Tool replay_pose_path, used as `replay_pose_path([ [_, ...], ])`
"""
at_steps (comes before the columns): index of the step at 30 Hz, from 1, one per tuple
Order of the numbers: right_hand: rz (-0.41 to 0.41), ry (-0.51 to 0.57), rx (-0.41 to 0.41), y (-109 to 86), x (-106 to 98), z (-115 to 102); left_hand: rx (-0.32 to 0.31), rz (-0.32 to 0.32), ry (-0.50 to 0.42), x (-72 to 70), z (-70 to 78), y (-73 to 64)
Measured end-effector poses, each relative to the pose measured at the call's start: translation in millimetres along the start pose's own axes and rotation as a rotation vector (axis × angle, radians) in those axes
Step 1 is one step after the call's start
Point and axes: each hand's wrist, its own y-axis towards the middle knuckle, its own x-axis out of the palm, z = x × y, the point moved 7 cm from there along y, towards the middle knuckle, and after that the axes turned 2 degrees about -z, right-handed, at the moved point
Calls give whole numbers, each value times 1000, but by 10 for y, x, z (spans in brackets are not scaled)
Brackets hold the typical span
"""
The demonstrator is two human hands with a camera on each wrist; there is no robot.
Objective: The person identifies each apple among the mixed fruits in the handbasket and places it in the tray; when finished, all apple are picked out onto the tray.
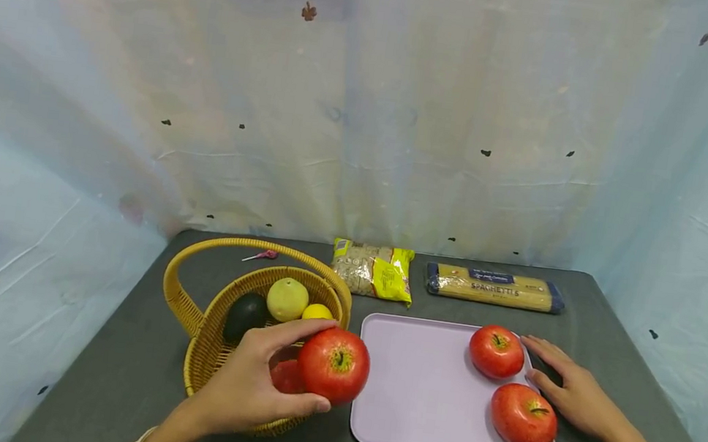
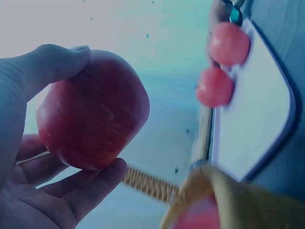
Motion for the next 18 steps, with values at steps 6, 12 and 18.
replay_pose_path([
  [6,-3,5,5,10,7,-7,39,-46,-18,203,82,154],
  [12,0,2,5,10,8,-8,39,-73,-21,372,123,312],
  [18,3,0,2,6,6,1,51,-88,-57,515,175,488],
])
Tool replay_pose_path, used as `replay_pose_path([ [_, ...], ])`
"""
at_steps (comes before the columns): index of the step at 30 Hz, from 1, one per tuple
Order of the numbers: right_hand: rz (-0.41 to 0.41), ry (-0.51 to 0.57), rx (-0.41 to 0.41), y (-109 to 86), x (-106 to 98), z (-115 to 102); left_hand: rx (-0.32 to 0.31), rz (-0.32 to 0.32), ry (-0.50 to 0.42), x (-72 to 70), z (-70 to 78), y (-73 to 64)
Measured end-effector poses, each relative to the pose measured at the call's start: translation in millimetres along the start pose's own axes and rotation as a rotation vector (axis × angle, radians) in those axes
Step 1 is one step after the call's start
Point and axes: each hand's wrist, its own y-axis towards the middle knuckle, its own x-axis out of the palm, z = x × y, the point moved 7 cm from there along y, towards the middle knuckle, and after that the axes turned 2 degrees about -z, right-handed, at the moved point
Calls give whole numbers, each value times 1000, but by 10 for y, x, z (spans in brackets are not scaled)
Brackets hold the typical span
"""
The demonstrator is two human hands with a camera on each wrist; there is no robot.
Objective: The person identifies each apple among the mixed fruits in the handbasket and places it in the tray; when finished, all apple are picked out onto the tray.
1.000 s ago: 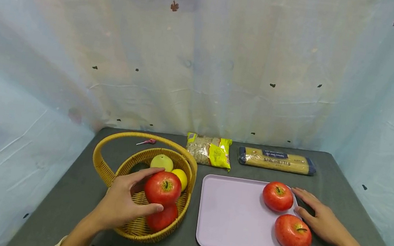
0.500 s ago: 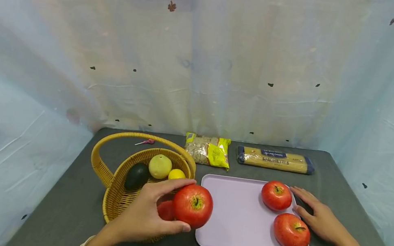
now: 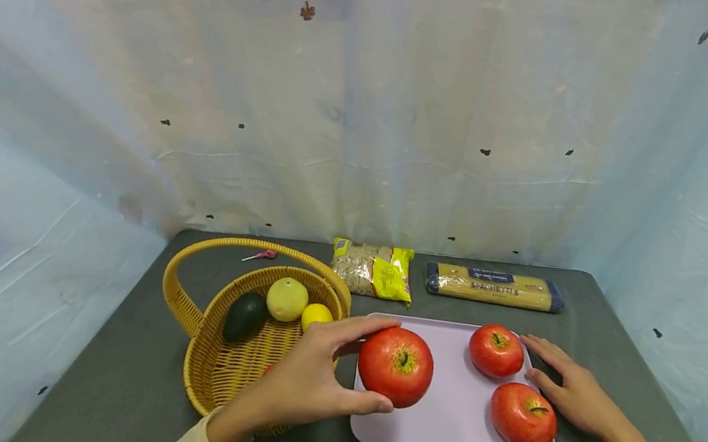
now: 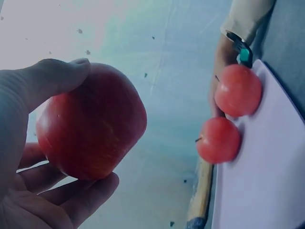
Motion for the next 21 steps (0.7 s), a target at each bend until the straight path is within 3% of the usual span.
replay_pose_path([
  [4,-3,1,0,2,1,-3,24,26,-17,42,42,121],
  [10,-4,4,-6,1,2,-7,-10,47,-65,96,47,256],
  [14,0,5,-9,2,0,3,-31,55,-47,132,53,317],
  [21,6,-1,-18,5,-6,5,-14,78,-14,207,51,432],
])
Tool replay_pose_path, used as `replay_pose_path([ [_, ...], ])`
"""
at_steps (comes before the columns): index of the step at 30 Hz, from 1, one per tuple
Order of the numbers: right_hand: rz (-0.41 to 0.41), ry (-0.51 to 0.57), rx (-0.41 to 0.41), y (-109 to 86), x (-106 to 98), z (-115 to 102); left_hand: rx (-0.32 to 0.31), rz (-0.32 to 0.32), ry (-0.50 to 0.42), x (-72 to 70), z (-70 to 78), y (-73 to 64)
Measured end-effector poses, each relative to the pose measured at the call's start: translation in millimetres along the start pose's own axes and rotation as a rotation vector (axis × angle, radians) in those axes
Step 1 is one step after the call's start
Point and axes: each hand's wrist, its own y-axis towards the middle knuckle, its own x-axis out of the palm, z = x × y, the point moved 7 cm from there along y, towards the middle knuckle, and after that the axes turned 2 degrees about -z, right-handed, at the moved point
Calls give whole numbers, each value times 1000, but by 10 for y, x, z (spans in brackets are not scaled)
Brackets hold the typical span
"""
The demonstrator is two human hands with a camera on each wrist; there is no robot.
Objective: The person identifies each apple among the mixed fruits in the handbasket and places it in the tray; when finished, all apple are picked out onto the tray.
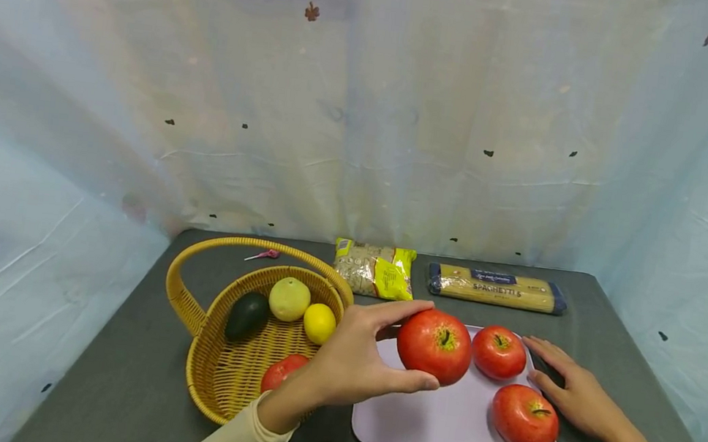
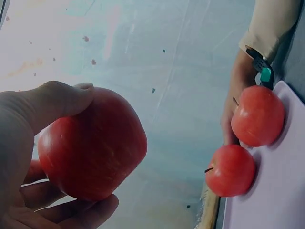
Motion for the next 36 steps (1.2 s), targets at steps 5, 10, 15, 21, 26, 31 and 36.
replay_pose_path([
  [5,-3,0,5,-8,9,-2,-11,17,4,86,-34,105],
  [10,-5,1,8,-15,22,-4,-38,40,-13,174,-75,211],
  [15,-1,-2,7,-11,29,-7,-52,60,-44,258,-113,292],
  [21,14,3,-12,-9,10,-18,-77,101,-57,329,-225,313],
  [26,28,9,-33,-19,-21,-12,-79,173,-36,389,-367,307],
  [31,19,-1,-25,-12,-17,1,-105,232,-40,468,-526,295],
  [36,10,-1,-18,5,-12,-4,-191,251,-23,562,-728,275],
])
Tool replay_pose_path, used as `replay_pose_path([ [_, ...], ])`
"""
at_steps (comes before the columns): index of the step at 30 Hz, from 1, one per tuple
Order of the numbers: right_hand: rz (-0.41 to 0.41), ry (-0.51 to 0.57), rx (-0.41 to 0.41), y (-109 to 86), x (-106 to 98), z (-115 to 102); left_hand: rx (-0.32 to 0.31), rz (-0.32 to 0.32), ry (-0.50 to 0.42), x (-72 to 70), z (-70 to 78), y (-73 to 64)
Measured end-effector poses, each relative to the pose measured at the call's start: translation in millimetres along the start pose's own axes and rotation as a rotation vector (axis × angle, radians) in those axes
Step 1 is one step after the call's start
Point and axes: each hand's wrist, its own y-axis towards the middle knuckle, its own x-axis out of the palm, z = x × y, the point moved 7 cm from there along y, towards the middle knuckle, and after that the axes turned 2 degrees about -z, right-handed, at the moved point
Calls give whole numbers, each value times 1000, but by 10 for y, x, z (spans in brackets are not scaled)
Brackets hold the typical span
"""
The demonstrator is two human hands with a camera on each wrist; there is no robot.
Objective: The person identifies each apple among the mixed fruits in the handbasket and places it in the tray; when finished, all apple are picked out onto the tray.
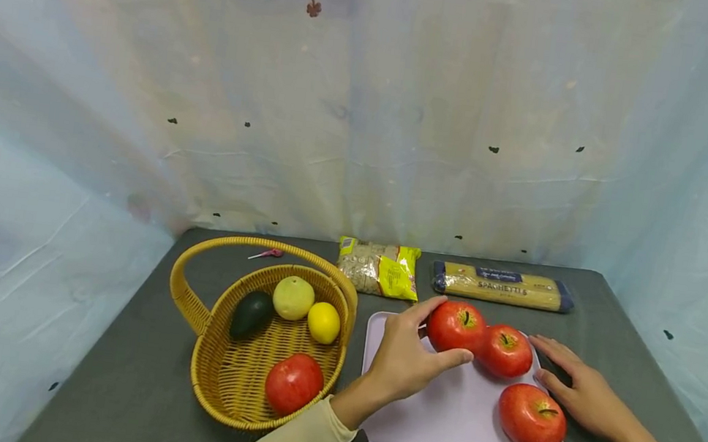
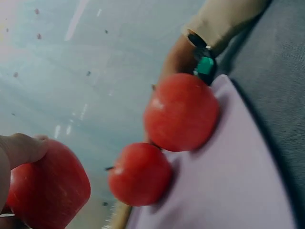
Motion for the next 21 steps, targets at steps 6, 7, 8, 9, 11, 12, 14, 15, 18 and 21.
replay_pose_path([
  [6,0,-4,-4,9,1,-11,-143,-5,35,87,-298,-7],
  [7,-1,-6,-3,10,3,-11,-164,-5,47,96,-342,-9],
  [8,-2,-7,-1,11,5,-9,-184,-3,59,103,-382,-11],
  [9,-4,-8,3,11,6,-8,-202,1,67,109,-420,-13],
  [11,-7,-8,9,12,7,-6,-220,7,77,120,-478,-13],
  [12,-8,-7,11,13,7,-4,-229,9,77,127,-505,-11],
  [14,-11,-7,16,13,7,-2,-242,15,82,137,-555,-10],
  [15,-12,-7,19,14,8,-1,-246,15,86,143,-577,-10],
  [18,-12,-9,18,13,9,0,-261,8,97,164,-635,-11],
  [21,-11,-8,16,9,9,2,-268,-5,103,187,-676,-13],
])
